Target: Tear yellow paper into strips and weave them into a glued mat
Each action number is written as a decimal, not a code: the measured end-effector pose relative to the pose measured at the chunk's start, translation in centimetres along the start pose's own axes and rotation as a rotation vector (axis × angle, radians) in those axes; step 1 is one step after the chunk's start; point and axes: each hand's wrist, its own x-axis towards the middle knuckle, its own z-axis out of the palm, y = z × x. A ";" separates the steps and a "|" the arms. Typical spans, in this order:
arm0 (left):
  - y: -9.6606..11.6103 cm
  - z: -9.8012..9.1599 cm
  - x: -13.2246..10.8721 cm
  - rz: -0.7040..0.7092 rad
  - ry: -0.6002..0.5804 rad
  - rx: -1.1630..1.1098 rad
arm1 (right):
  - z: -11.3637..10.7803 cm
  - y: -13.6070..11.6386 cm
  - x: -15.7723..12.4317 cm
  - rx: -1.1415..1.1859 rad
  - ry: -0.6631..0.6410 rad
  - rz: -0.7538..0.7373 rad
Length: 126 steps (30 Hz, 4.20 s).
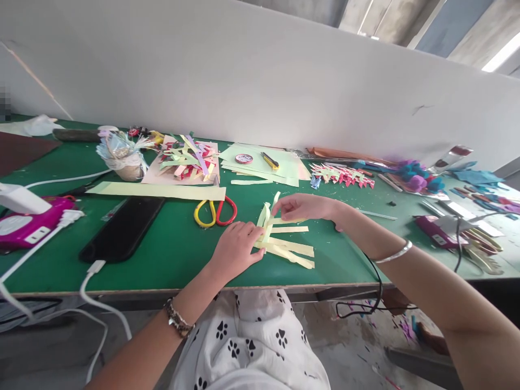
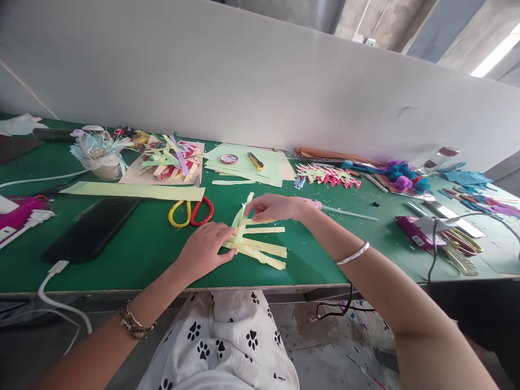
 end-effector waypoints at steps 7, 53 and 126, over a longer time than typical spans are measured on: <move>-0.1 0.1 0.1 -0.052 -0.040 -0.057 | 1.2 3.5 -0.6 -0.064 0.020 -0.022; -0.2 0.2 0.2 -0.118 -0.142 -0.293 | 7.9 2.2 -0.6 -0.392 0.450 -0.185; -0.7 -0.7 0.4 -0.277 -0.086 -0.496 | 9.2 2.1 -0.4 -0.450 0.515 -0.236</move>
